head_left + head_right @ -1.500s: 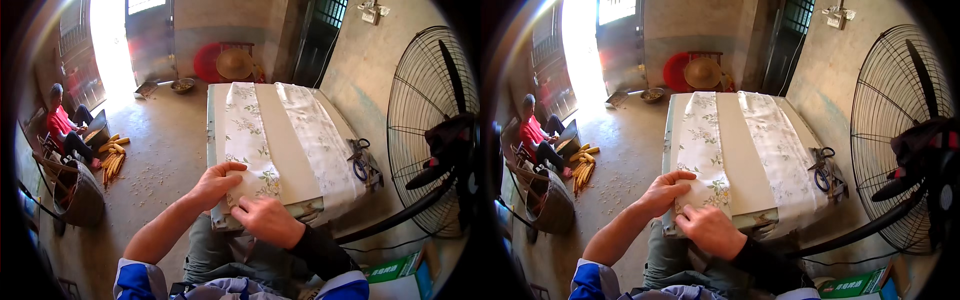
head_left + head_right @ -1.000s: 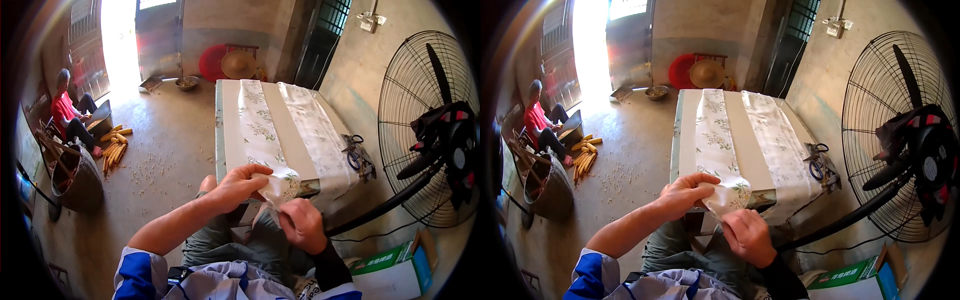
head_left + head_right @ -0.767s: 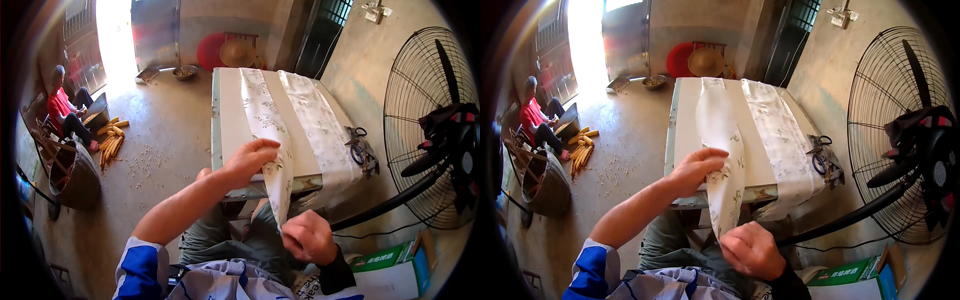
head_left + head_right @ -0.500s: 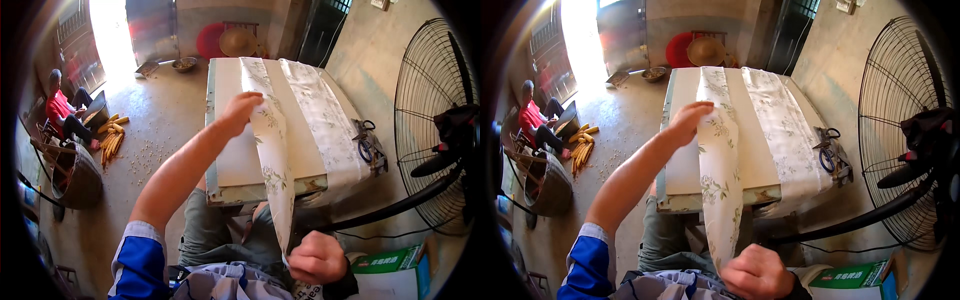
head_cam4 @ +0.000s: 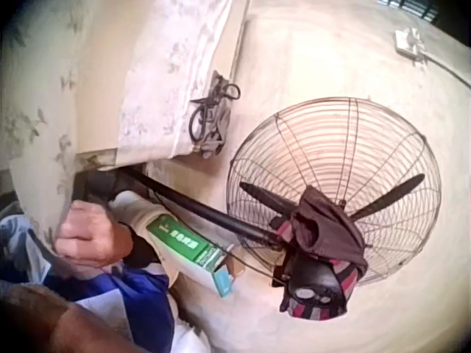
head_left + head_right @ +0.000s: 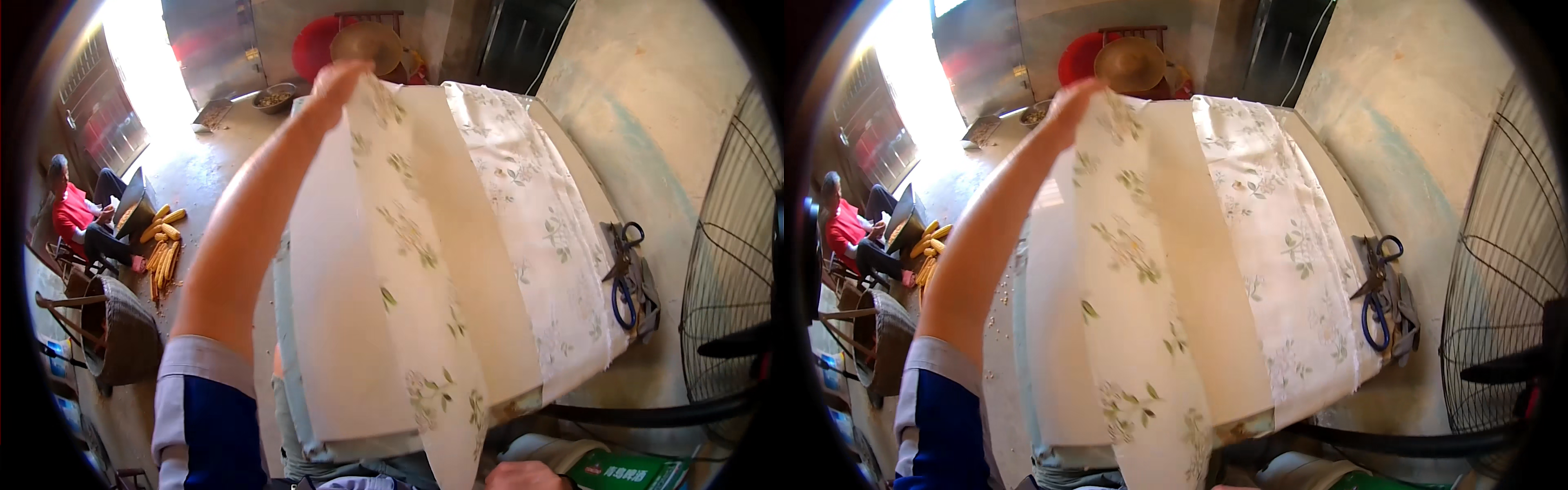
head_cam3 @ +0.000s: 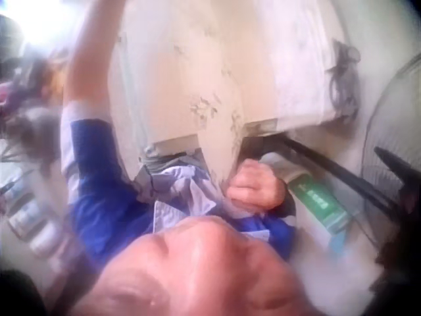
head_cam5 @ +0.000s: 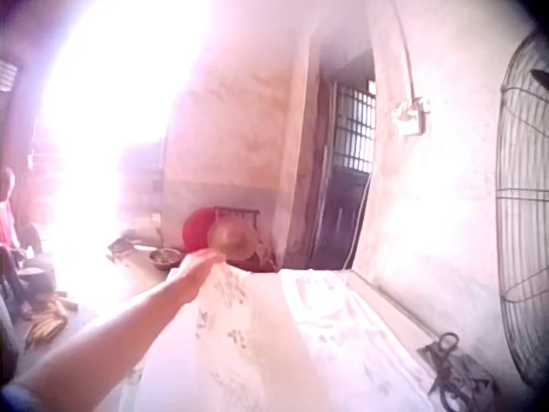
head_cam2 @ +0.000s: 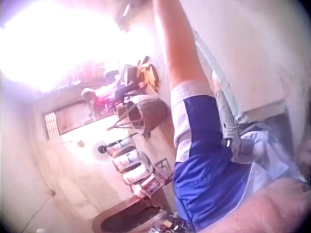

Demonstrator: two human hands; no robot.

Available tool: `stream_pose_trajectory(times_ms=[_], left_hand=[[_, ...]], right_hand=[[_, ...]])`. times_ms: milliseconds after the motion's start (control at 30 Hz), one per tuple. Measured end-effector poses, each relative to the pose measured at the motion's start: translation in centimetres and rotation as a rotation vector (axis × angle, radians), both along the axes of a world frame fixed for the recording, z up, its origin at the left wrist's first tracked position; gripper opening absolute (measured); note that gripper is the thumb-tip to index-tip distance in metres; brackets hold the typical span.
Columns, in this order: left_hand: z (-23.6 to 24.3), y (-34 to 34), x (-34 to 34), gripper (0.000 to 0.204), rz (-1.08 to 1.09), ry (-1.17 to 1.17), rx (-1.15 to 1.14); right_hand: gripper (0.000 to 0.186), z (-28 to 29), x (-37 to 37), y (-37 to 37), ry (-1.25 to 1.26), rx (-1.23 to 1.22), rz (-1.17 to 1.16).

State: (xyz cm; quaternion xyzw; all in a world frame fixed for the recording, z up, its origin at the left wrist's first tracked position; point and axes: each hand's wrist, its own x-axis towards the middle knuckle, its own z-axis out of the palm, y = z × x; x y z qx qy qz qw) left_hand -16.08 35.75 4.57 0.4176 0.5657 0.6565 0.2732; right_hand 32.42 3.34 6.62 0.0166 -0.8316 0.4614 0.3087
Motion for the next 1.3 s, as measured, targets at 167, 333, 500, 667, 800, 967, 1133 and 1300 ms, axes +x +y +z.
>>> stream_pose_trajectory(times_ms=[167, 333, 500, 667, 800, 967, 1133, 1300], left_hand=[[0.0, 3.8, -3.3, 0.048, -0.05, 0.15, -0.096], [-5.6, 1.4, -9.0, 0.084, 0.266, 0.726, 0.014], [-4.1, -3.8, -4.8, 0.078, 0.121, 0.228, -0.049], [-6.7, -11.3, -1.5, 0.061, -0.02, 0.387, -0.055], [-6.3, -20.5, 4.5, 0.047, -0.08, 0.491, 0.132], [-3.7, -30.0, 10.8, 0.043, -0.219, 0.656, 0.213], [-4.4, -33.6, 13.5, 0.039, -0.457, 0.764, 0.096], [-5.0, -36.2, 14.5, 0.044, -0.431, 0.981, 0.03]], right_hand=[[0.027, 0.0, -4.0, 4.2, -0.144, 0.219, -0.277], [0.029, -1.2, -7.8, 6.5, -0.177, 0.387, -0.395], [0.031, -2.7, -8.9, 6.7, -0.223, 0.492, -0.46], [0.031, -3.0, -10.2, 5.8, -0.239, 0.589, -0.497], [0.015, -3.2, -11.7, 5.5, -0.335, 0.712, -0.517], [0.014, -3.8, -14.6, 4.5, -0.375, 0.848, -0.482], [0.021, -3.9, -13.9, 3.0, -0.321, 0.751, -0.458], [0.026, -3.2, -9.0, 2.8, -0.267, 0.583, -0.398]])
